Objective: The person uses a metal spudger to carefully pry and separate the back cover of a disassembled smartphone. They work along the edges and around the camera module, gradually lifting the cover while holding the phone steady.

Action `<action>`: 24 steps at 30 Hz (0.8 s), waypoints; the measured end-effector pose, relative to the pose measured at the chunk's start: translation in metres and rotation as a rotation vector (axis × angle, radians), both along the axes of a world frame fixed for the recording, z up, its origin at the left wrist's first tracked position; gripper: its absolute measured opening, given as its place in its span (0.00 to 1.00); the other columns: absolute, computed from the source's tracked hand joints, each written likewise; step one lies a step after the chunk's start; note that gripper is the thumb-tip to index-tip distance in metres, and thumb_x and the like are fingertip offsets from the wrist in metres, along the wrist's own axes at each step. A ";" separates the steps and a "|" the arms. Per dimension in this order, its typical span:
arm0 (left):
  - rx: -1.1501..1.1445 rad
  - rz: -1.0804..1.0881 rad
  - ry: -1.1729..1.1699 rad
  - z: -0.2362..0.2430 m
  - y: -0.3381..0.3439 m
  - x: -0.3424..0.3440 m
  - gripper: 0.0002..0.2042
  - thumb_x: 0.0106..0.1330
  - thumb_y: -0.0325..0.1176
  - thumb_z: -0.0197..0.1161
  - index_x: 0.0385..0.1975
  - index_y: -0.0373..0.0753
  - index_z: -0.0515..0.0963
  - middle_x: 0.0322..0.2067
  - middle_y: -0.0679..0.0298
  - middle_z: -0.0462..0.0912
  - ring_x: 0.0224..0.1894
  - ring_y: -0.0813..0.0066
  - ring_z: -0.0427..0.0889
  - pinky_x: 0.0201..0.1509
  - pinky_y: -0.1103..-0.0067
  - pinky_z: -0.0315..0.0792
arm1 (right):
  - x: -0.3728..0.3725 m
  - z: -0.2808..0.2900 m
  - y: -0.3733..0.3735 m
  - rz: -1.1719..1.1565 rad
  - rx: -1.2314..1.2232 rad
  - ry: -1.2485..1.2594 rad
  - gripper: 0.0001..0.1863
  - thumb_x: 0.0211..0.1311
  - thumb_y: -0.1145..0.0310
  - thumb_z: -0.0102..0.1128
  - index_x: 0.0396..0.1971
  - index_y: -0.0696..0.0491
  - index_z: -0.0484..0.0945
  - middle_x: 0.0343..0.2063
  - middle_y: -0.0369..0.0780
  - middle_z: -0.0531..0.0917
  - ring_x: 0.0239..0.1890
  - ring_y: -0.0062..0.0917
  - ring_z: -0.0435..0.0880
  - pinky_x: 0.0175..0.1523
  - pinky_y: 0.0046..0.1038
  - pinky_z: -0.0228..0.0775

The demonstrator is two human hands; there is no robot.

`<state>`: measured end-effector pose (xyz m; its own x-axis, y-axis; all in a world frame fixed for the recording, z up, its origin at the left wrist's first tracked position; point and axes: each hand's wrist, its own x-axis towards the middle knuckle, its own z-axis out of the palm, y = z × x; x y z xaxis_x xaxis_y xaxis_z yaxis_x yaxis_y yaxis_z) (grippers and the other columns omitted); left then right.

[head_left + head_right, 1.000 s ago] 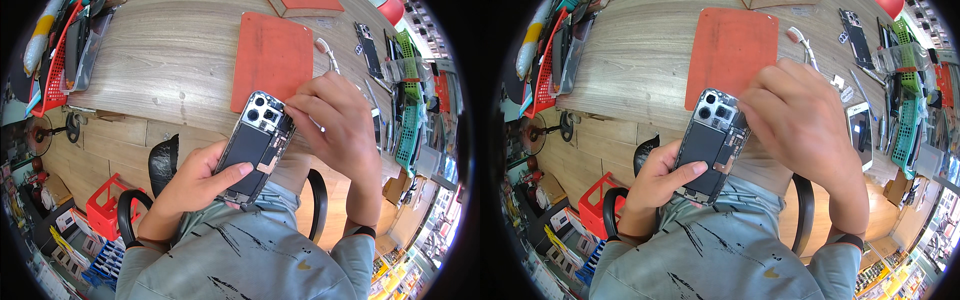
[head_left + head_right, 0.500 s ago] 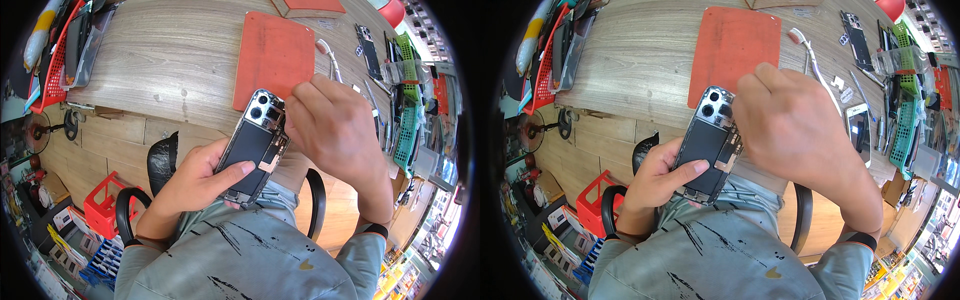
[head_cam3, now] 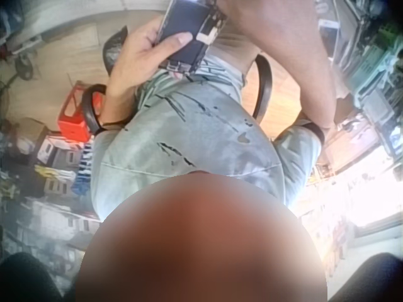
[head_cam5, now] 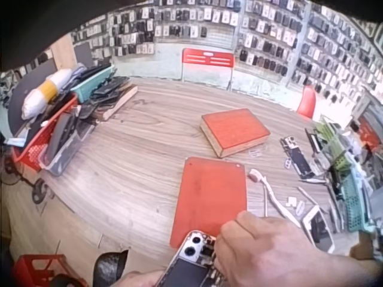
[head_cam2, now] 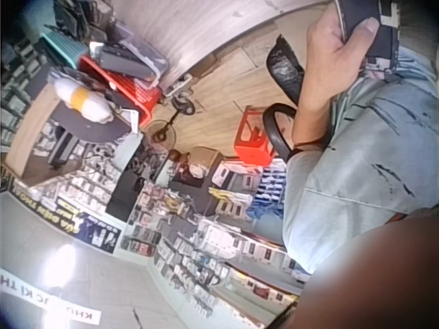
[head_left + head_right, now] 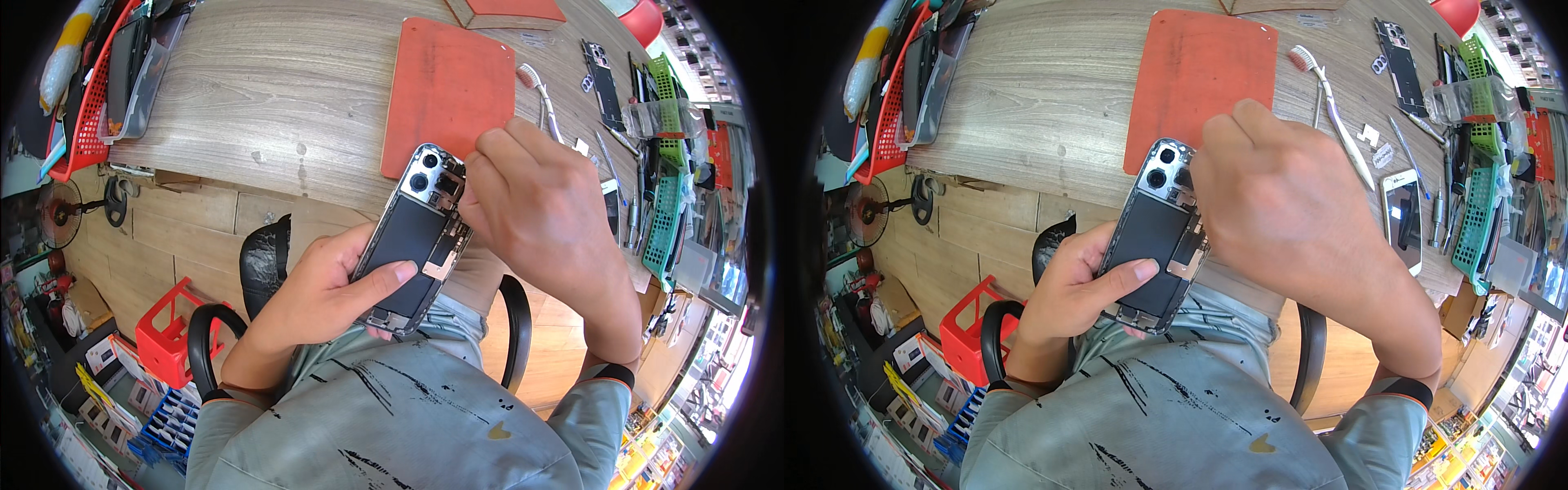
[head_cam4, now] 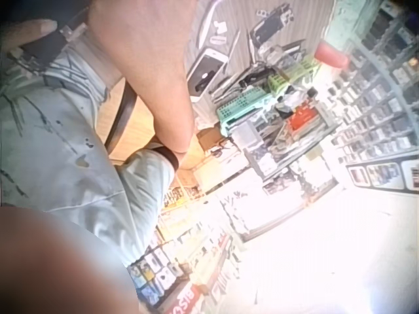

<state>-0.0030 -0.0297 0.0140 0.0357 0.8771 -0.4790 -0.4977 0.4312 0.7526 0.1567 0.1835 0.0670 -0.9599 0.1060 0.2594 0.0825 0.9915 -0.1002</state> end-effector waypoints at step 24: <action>0.041 -0.004 0.101 -0.011 -0.003 0.000 0.16 0.85 0.28 0.65 0.67 0.28 0.81 0.56 0.58 0.92 0.55 0.78 0.88 0.60 0.76 0.82 | 0.033 0.004 0.036 -0.201 0.096 0.044 0.12 0.62 0.81 0.73 0.45 0.54 0.89 0.42 0.39 0.90 0.41 0.39 0.89 0.44 0.38 0.82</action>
<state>-0.0034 -0.0328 0.0031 -0.0076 0.8959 -0.4443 -0.4165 0.4011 0.8159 0.1898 0.2197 0.0710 -0.9094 0.2670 0.3190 0.2772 0.9607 -0.0139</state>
